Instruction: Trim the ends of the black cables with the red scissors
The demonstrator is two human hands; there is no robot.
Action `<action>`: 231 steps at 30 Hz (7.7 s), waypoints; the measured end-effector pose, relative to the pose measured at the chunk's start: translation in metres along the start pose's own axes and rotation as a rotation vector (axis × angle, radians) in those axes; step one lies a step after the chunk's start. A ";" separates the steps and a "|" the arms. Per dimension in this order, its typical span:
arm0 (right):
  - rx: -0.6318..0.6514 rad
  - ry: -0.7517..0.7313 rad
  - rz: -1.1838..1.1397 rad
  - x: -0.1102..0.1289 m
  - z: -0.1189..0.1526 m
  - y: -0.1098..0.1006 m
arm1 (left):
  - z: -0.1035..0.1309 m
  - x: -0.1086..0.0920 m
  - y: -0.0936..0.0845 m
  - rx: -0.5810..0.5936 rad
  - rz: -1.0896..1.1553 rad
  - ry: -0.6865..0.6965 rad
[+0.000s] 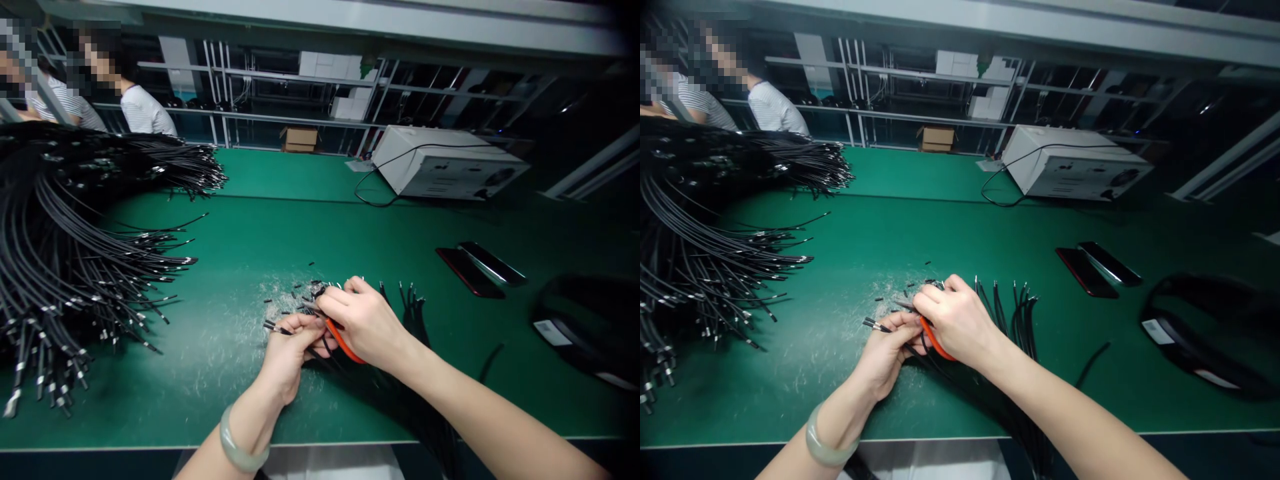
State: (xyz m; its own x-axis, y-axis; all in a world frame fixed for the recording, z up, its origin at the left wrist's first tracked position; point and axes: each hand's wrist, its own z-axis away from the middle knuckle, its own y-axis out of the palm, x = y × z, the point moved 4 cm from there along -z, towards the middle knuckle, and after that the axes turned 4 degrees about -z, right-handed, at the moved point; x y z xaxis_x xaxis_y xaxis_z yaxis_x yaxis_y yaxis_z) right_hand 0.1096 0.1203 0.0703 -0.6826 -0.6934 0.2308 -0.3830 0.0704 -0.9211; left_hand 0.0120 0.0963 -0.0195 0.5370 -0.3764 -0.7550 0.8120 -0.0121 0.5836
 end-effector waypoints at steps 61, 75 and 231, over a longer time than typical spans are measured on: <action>0.229 -0.004 0.215 -0.031 -0.007 -0.021 | 0.002 -0.001 0.002 0.051 -0.020 -0.041; -0.052 0.793 0.188 -0.083 0.040 -0.038 | 0.004 0.000 0.005 0.143 -0.049 -0.015; 0.088 0.594 -1.165 -0.032 0.015 0.036 | -0.001 -0.002 0.001 0.115 0.040 0.023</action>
State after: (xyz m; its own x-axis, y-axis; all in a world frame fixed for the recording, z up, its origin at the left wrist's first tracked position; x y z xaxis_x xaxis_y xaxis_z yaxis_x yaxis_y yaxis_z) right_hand 0.1276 0.1342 0.0251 -0.1576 0.1062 0.9818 -0.9044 -0.4147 -0.1003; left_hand 0.0120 0.0984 -0.0173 0.5743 -0.3576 -0.7364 0.7591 -0.1042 0.6426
